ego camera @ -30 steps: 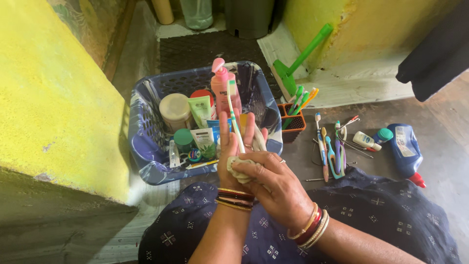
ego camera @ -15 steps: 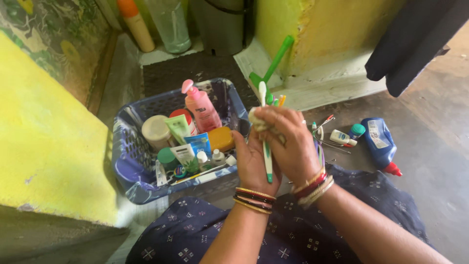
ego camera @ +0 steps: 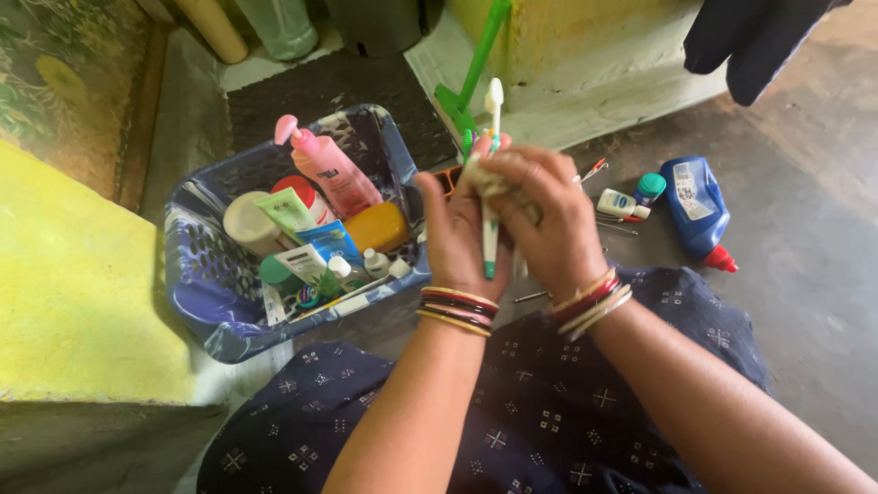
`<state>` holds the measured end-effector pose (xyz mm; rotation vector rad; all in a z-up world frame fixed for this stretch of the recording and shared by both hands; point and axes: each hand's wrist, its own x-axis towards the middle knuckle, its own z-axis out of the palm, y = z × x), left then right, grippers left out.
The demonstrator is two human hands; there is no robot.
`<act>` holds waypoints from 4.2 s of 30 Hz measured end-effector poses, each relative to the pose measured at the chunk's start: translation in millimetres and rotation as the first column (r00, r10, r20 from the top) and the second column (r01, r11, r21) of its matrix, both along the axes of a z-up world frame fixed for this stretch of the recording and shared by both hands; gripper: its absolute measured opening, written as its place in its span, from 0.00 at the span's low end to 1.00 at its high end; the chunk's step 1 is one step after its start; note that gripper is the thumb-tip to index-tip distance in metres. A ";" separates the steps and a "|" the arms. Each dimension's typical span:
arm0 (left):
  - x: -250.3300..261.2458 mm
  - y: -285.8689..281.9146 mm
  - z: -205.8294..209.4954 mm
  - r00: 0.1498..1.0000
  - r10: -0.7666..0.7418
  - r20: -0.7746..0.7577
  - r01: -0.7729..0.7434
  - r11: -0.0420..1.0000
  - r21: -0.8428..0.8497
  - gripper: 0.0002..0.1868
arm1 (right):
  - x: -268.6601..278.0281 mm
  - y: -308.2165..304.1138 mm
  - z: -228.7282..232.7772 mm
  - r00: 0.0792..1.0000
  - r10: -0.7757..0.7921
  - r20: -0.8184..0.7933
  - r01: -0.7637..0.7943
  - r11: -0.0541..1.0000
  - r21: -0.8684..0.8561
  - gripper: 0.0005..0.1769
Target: The person sits on the floor and wipes multiple toothbrushes and a dental floss pick with a cloth. The person places the cleaned items into an orange toothbrush holder. A blue basket containing various toiletries is nearby.
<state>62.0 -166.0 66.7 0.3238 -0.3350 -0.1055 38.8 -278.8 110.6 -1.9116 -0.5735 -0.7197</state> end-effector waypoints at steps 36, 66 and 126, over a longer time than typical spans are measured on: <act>89.1 -10.2 -71.7 0.962 -0.029 -0.271 0.122 0.936 0.329 0.53 | 27.6 -26.5 -85.2 0.964 0.122 -0.237 -0.101 0.990 0.099 0.26; 64.9 27.3 -74.5 0.923 -0.083 -0.376 0.329 0.678 0.657 0.09 | 47.7 -51.6 -78.0 0.921 0.287 -0.262 -0.319 0.944 -0.086 0.23; 49.9 -29.9 -109.8 0.856 0.245 -0.455 0.010 0.872 0.489 0.06 | 54.2 -34.0 -99.8 0.964 -0.128 -0.233 0.153 0.984 0.094 0.20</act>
